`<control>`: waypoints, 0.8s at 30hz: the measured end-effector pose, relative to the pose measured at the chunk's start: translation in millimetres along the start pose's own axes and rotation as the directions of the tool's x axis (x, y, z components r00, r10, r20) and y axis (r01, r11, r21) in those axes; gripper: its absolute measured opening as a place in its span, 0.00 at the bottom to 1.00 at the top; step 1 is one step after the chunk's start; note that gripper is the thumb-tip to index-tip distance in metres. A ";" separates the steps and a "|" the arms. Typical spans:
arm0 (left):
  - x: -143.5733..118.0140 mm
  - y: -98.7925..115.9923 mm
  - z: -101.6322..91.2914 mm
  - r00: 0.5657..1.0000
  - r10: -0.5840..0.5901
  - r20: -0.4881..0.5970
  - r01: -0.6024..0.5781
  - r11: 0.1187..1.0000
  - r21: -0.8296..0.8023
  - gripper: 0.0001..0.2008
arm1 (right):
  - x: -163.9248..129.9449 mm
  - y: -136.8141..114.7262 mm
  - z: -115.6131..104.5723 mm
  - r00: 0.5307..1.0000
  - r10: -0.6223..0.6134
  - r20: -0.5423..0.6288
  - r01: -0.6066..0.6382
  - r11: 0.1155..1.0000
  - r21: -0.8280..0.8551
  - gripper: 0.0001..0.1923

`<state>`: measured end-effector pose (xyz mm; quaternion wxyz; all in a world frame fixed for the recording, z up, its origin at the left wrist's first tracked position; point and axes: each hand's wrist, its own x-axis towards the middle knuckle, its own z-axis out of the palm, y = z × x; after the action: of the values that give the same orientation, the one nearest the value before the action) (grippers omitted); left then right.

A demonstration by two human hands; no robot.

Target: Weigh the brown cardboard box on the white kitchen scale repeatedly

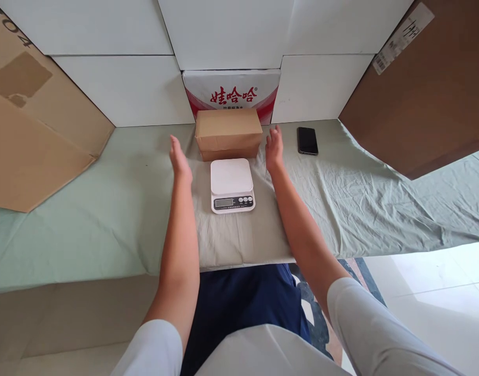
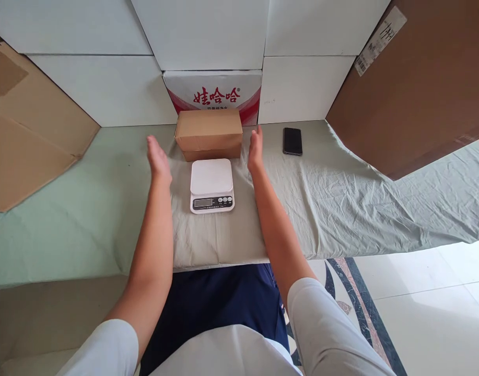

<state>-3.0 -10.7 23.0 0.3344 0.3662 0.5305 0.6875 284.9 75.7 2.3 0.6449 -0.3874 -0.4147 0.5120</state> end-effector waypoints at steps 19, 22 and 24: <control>2.8 -11.0 -14.5 0.990 -0.140 0.021 0.138 0.989 0.059 0.43 | -19.1 -8.5 -0.4 0.985 0.161 -0.064 -0.160 0.987 0.024 0.38; 2.2 -12.8 -6.9 0.988 -0.145 0.061 0.142 0.988 0.056 0.40 | -22.3 0.2 7.5 0.992 0.129 -0.011 -0.129 0.992 -0.007 0.38; 0.1 -12.1 -1.0 0.982 -0.159 0.102 0.157 0.987 0.031 0.39 | -23.9 5.1 10.9 0.995 0.093 0.029 -0.092 0.995 -0.030 0.38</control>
<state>-3.1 -8.6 11.0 0.4108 0.3622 0.5476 0.6326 269.8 54.0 -1.9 0.6083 -0.4075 -0.4134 0.5413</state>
